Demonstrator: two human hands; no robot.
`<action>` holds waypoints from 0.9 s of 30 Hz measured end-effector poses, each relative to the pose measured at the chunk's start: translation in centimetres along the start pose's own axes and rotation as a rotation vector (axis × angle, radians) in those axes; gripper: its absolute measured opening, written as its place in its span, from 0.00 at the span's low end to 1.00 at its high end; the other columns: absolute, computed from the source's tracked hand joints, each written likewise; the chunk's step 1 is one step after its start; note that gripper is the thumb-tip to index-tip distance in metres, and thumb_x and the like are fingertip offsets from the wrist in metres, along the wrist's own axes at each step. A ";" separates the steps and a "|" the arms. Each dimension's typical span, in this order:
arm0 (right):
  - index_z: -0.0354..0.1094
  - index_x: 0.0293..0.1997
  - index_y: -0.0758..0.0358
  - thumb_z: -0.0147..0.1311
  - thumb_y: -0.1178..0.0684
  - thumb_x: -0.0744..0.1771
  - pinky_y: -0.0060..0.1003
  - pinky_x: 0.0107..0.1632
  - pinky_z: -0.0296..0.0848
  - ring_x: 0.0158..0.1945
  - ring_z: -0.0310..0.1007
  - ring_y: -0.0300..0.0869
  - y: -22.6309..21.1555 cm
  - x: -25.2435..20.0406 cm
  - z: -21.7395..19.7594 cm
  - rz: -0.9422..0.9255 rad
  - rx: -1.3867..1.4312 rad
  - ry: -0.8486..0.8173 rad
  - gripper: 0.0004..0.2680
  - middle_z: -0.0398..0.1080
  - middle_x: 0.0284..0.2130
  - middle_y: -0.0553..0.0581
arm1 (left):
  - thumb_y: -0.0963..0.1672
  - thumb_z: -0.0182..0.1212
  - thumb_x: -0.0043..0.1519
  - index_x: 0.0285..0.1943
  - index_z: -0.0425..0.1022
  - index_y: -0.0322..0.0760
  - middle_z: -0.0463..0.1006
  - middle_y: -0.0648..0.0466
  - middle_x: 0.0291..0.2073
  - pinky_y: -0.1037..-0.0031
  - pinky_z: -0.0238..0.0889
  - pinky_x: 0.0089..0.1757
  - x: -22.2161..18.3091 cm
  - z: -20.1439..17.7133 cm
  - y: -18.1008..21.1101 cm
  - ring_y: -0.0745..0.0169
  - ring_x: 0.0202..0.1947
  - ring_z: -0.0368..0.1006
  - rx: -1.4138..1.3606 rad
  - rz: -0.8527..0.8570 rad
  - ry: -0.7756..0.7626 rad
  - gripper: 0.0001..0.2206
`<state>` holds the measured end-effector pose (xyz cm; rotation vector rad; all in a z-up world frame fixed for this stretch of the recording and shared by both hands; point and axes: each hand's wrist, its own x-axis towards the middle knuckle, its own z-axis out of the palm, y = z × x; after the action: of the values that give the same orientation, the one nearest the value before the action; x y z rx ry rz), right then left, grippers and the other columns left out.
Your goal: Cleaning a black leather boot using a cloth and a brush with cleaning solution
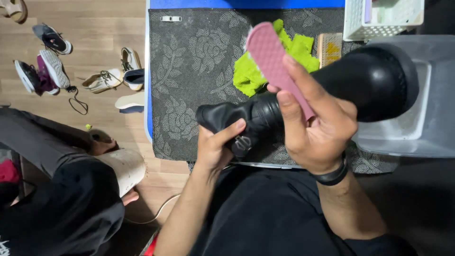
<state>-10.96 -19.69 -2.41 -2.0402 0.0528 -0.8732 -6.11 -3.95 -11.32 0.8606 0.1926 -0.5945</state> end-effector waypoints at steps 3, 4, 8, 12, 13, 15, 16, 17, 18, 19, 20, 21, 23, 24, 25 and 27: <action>0.62 0.66 0.70 0.52 0.62 0.75 0.36 0.47 0.90 0.50 0.87 0.61 0.3 0.2 0.0 0.033 0.029 0.012 0.11 0.72 0.58 0.72 | 0.37 0.75 0.48 0.43 0.79 0.30 0.84 0.47 0.36 0.65 0.77 0.42 0.2 0.5 -0.7 0.57 0.35 0.80 0.012 0.038 0.110 0.15; 0.62 0.66 0.70 0.52 0.62 0.75 0.36 0.47 0.90 0.50 0.87 0.61 0.0 0.4 0.1 0.031 0.031 0.011 0.11 0.72 0.58 0.72 | 0.37 0.75 0.48 0.43 0.79 0.30 0.84 0.47 0.36 0.65 0.77 0.42 -0.1 0.8 -0.2 0.57 0.35 0.80 0.012 0.041 0.111 0.15; 0.64 0.65 0.75 0.52 0.63 0.74 0.35 0.49 0.85 0.49 0.86 0.58 -0.4 0.6 0.3 0.083 0.014 0.007 0.11 0.72 0.59 0.71 | 0.39 0.75 0.51 0.41 0.83 0.32 0.85 0.52 0.36 0.72 0.77 0.45 -0.4 1.4 0.7 0.66 0.36 0.79 0.369 0.210 0.184 0.11; 0.63 0.64 0.77 0.51 0.61 0.74 0.40 0.53 0.87 0.52 0.84 0.61 -1.0 0.6 0.3 0.109 0.013 0.009 0.11 0.71 0.58 0.73 | 0.41 0.76 0.49 0.45 0.83 0.34 0.85 0.52 0.39 0.71 0.76 0.46 -0.5 1.0 0.1 0.65 0.39 0.80 0.384 0.180 0.218 0.15; 0.63 0.64 0.77 0.51 0.61 0.74 0.40 0.53 0.87 0.52 0.84 0.61 -1.0 0.7 0.5 0.108 0.010 0.009 0.11 0.71 0.58 0.73 | 0.41 0.76 0.49 0.45 0.83 0.34 0.85 0.52 0.39 0.71 0.76 0.46 -0.2 0.9 0.4 0.65 0.39 0.80 0.381 0.179 0.215 0.15; 0.65 0.62 0.77 0.52 0.63 0.73 0.35 0.48 0.83 0.46 0.86 0.55 -0.9 0.5 0.6 0.079 -0.011 0.002 0.10 0.74 0.54 0.73 | 0.39 0.75 0.46 0.43 0.81 0.30 0.84 0.50 0.35 0.66 0.76 0.43 0.1 1.0 0.7 0.60 0.35 0.79 0.186 0.085 0.172 0.16; 0.65 0.62 0.77 0.52 0.63 0.73 0.35 0.48 0.83 0.46 0.86 0.55 -1.0 0.4 0.4 0.080 -0.020 0.000 0.10 0.74 0.54 0.73 | 0.39 0.75 0.46 0.43 0.81 0.30 0.84 0.50 0.35 0.66 0.76 0.43 0.4 0.5 0.7 0.60 0.35 0.79 0.180 0.079 0.168 0.16; 0.64 0.63 0.76 0.52 0.62 0.73 0.37 0.51 0.86 0.49 0.85 0.57 -1.1 0.4 0.3 0.101 0.004 -0.002 0.11 0.73 0.56 0.72 | 0.38 0.75 0.46 0.41 0.80 0.30 0.83 0.50 0.33 0.68 0.75 0.40 0.6 0.0 0.9 0.60 0.33 0.78 0.100 -0.014 0.072 0.15; 0.63 0.63 0.76 0.51 0.62 0.74 0.40 0.53 0.88 0.52 0.84 0.59 -1.0 0.6 0.3 0.110 0.035 -0.002 0.11 0.71 0.58 0.71 | 0.38 0.75 0.47 0.39 0.79 0.30 0.82 0.50 0.31 0.70 0.74 0.38 1.1 -0.4 1.2 0.61 0.31 0.78 0.021 -0.094 -0.026 0.13; 0.63 0.63 0.76 0.51 0.62 0.74 0.40 0.53 0.88 0.52 0.84 0.59 -1.1 0.5 0.2 0.100 0.034 -0.002 0.11 0.71 0.58 0.71 | 0.38 0.75 0.47 0.39 0.79 0.30 0.82 0.50 0.31 0.70 0.74 0.38 1.2 -0.9 0.6 0.61 0.31 0.78 0.018 -0.086 -0.031 0.13; 0.63 0.63 0.77 0.51 0.61 0.73 0.39 0.52 0.87 0.50 0.84 0.59 -1.2 0.4 0.1 0.149 0.060 0.002 0.11 0.70 0.58 0.73 | 0.37 0.74 0.49 0.40 0.77 0.30 0.82 0.49 0.32 0.69 0.75 0.37 1.2 -1.6 0.2 0.59 0.30 0.78 -0.033 -0.144 -0.099 0.12; 0.63 0.63 0.77 0.51 0.61 0.72 0.39 0.51 0.86 0.49 0.83 0.59 -1.3 0.2 0.1 0.199 0.085 0.005 0.12 0.70 0.58 0.74 | 0.37 0.72 0.51 0.40 0.75 0.30 0.82 0.48 0.32 0.68 0.76 0.37 1.3 -2.3 -0.4 0.57 0.30 0.79 -0.083 -0.203 -0.167 0.11; 0.62 0.64 0.76 0.50 0.61 0.73 0.42 0.54 0.88 0.38 0.70 0.45 -1.2 0.0 0.1 0.222 0.155 0.006 0.12 0.68 0.43 0.64 | 0.36 0.71 0.53 0.41 0.74 0.28 0.81 0.44 0.33 0.64 0.77 0.37 1.4 -3.5 -1.3 0.52 0.31 0.80 -0.159 -0.258 -0.198 0.11; 0.62 0.65 0.74 0.49 0.60 0.74 0.45 0.58 0.90 0.27 0.56 0.32 -1.2 -0.1 0.1 0.245 0.221 0.012 0.12 0.65 0.28 0.55 | 0.34 0.69 0.54 0.42 0.73 0.26 0.81 0.41 0.34 0.60 0.78 0.38 1.4 -4.1 -1.9 0.48 0.32 0.81 -0.235 -0.316 -0.234 0.11; 0.62 0.65 0.74 0.49 0.60 0.74 0.45 0.58 0.90 0.27 0.56 0.32 -1.2 0.0 0.1 0.249 0.219 0.013 0.12 0.65 0.28 0.55 | 0.34 0.69 0.54 0.42 0.73 0.26 0.81 0.41 0.34 0.60 0.78 0.38 1.4 -4.6 -2.4 0.48 0.32 0.81 -0.235 -0.320 -0.234 0.11; 0.60 0.66 0.75 0.48 0.60 0.73 0.46 0.59 0.89 0.27 0.58 0.33 -1.2 0.3 0.1 0.278 0.288 -0.015 0.13 0.64 0.24 0.55 | 0.35 0.68 0.57 0.49 0.74 0.23 0.82 0.35 0.42 0.52 0.76 0.46 1.6 -5.6 -3.1 0.41 0.41 0.81 -0.316 -0.331 -0.337 0.13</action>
<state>-11.02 -18.97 -1.34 -1.7202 0.1874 -0.6508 -6.15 -1.92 -17.57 0.4140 0.1176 -0.9793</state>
